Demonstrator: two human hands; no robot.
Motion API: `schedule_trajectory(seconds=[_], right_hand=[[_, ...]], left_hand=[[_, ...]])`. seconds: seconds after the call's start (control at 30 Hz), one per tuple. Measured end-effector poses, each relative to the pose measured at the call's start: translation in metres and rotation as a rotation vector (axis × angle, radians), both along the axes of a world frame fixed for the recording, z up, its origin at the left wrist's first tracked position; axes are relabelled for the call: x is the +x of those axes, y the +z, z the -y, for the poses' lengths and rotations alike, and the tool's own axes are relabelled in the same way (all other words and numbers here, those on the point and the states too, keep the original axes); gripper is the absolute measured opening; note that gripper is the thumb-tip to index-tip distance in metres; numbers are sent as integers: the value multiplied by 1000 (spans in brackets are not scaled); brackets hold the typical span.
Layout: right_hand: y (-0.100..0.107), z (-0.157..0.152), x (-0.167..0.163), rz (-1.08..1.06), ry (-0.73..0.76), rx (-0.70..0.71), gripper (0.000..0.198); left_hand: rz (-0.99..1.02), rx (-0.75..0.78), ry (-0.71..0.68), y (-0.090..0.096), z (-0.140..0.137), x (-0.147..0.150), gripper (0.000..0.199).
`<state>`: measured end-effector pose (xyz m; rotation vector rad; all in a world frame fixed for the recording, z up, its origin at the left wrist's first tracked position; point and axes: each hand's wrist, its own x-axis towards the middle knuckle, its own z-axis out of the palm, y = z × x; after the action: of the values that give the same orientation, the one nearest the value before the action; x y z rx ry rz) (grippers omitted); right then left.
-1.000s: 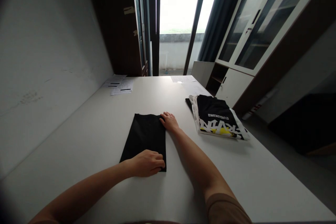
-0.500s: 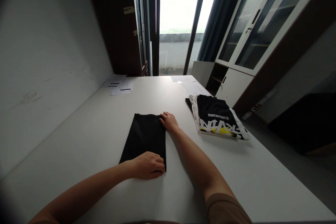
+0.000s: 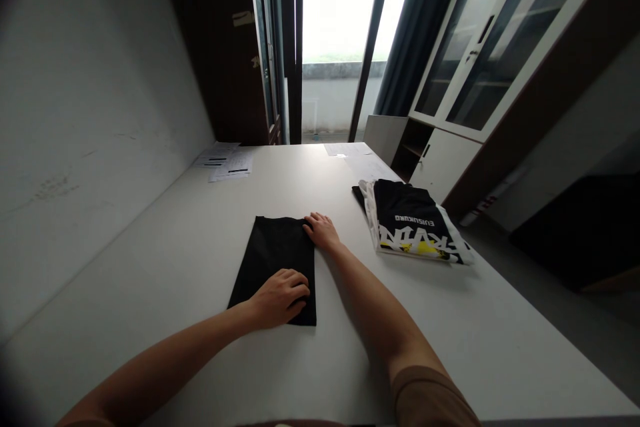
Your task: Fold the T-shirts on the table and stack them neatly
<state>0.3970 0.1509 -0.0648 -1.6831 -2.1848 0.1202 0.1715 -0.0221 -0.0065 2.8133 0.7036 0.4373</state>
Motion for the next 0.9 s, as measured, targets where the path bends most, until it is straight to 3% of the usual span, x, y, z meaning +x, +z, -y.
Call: schedule_trajectory(seconds=[0.27,0.9], right_hand=[[-1,-1,0,3,-3,1,43],[-1,-2,1,5,-7,-1,43]], left_hand=[[36,-31,-137,-4,0,-1,33],[-24,-25,-223,3,3,2,19]])
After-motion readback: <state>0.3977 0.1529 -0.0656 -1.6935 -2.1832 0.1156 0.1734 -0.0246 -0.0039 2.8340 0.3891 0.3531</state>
